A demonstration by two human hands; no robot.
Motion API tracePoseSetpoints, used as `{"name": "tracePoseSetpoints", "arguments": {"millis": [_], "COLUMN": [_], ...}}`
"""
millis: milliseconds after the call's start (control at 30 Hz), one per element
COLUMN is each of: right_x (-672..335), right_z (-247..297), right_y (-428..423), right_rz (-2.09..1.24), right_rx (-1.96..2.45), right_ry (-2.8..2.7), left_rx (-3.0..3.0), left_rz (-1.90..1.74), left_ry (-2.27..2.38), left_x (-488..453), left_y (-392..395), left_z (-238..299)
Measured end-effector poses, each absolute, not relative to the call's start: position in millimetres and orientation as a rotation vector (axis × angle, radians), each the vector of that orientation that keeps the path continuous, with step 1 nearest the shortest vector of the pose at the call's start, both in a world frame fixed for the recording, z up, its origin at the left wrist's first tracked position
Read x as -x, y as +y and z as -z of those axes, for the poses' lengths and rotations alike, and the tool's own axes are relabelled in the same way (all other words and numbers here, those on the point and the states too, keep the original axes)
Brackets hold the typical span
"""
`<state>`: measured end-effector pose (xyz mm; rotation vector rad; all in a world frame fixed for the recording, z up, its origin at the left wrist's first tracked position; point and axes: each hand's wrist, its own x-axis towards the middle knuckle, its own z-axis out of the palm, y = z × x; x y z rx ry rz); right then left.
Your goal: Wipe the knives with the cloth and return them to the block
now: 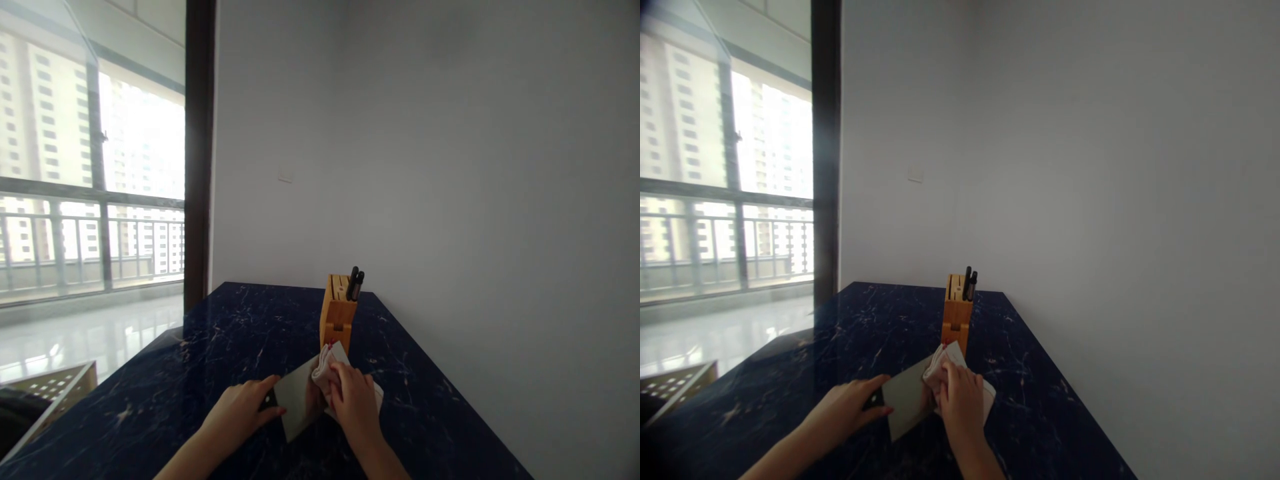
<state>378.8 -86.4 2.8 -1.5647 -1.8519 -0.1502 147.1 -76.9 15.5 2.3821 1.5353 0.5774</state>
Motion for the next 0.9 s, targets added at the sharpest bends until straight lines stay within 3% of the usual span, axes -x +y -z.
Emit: {"name": "tracePoseSetpoints", "arguments": {"millis": [367,900], "right_x": [-372,-391], "right_z": [4,6], "right_y": [-85,-75], "right_rz": [0.067,0.309], "right_rx": [1.597,1.788], "right_ry": [-1.962,-1.956], "left_rx": [-2.596,-2.646], "left_rz": [-0.541,-0.444], "left_ry": [1.498,1.571], "left_x": [-143,-145], "left_y": [-74,-73], "left_z": [2,11]}}
